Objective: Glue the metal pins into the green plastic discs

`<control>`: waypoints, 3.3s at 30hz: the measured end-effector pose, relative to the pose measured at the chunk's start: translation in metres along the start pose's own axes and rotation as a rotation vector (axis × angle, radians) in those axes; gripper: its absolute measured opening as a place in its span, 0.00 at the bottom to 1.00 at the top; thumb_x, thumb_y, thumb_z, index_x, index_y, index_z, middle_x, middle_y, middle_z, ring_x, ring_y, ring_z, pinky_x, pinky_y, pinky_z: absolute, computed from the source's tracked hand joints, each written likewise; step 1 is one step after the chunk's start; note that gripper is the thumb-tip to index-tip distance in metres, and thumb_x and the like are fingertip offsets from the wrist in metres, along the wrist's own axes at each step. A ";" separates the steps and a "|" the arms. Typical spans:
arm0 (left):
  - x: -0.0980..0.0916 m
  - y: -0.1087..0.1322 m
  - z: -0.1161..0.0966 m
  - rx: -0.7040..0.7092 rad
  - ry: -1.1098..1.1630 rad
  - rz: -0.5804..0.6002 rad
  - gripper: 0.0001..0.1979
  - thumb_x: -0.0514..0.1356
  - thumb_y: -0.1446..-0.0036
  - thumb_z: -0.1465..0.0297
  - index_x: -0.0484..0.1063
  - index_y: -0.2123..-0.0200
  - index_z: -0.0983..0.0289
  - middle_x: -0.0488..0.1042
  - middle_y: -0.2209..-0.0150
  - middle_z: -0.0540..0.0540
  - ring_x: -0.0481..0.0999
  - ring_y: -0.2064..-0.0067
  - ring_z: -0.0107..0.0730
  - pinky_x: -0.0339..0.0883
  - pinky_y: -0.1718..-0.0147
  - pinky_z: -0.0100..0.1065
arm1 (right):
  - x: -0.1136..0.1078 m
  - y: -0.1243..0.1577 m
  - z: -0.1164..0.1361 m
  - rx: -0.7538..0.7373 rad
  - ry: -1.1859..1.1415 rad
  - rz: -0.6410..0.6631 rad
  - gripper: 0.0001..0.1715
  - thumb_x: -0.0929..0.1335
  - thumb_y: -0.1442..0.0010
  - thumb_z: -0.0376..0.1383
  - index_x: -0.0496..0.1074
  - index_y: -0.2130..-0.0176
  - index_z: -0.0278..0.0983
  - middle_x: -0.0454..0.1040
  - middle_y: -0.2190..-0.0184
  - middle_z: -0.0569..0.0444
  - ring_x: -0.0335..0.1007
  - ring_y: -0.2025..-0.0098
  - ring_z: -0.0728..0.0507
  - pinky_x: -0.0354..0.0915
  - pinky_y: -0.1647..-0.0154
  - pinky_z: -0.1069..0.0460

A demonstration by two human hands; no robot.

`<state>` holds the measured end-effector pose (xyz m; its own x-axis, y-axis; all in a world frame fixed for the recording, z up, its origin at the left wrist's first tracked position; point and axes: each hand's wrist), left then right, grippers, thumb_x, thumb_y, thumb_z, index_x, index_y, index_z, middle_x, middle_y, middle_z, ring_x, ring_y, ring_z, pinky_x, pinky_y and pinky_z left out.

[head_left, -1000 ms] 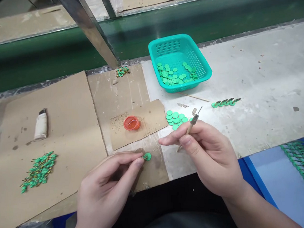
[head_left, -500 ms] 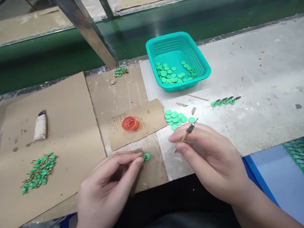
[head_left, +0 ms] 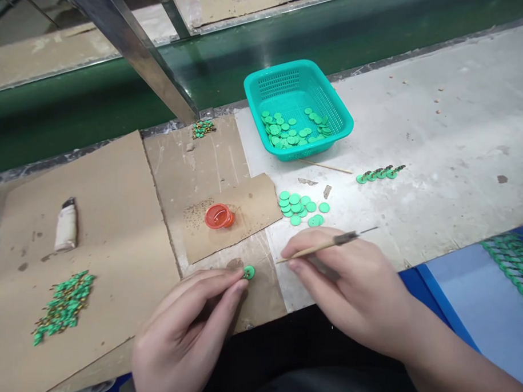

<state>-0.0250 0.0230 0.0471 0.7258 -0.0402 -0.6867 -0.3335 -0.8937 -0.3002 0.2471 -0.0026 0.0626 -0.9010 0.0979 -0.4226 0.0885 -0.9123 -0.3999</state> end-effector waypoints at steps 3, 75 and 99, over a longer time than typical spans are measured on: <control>0.001 0.000 0.001 0.005 0.011 -0.006 0.07 0.71 0.23 0.66 0.88 0.48 0.46 0.90 0.50 0.42 0.89 0.51 0.25 0.79 0.40 0.24 | 0.016 -0.013 0.001 -0.006 -0.109 0.050 0.08 0.68 0.18 0.28 0.77 0.49 0.38 0.88 0.52 0.49 0.88 0.48 0.42 0.81 0.44 0.49; 0.002 -0.006 -0.003 0.003 -0.015 -0.018 0.04 0.72 0.26 0.68 0.88 0.55 0.52 0.90 0.57 0.49 0.90 0.57 0.34 0.86 0.48 0.33 | 0.039 -0.011 -0.013 -0.124 -0.124 0.204 0.12 0.64 0.15 0.29 0.73 0.52 0.42 0.83 0.57 0.54 0.79 0.56 0.43 0.74 0.53 0.50; -0.009 -0.021 -0.013 -0.399 0.411 -0.030 0.11 0.79 0.37 0.58 0.91 0.61 0.59 0.84 0.73 0.53 0.85 0.72 0.34 0.82 0.72 0.28 | 0.030 -0.011 -0.009 0.285 -0.311 -0.005 0.04 0.70 0.20 0.35 0.76 0.53 0.40 0.86 0.59 0.53 0.85 0.57 0.41 0.76 0.53 0.47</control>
<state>-0.0162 0.0364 0.0680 0.9323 -0.1115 -0.3441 -0.1143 -0.9934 0.0122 0.2232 0.0139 0.0474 -0.9903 0.0179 -0.1380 0.0019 -0.9899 -0.1420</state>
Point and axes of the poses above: each hand's wrist, its own y-axis away from the middle knuckle, its own x-axis out of the palm, z = x × y
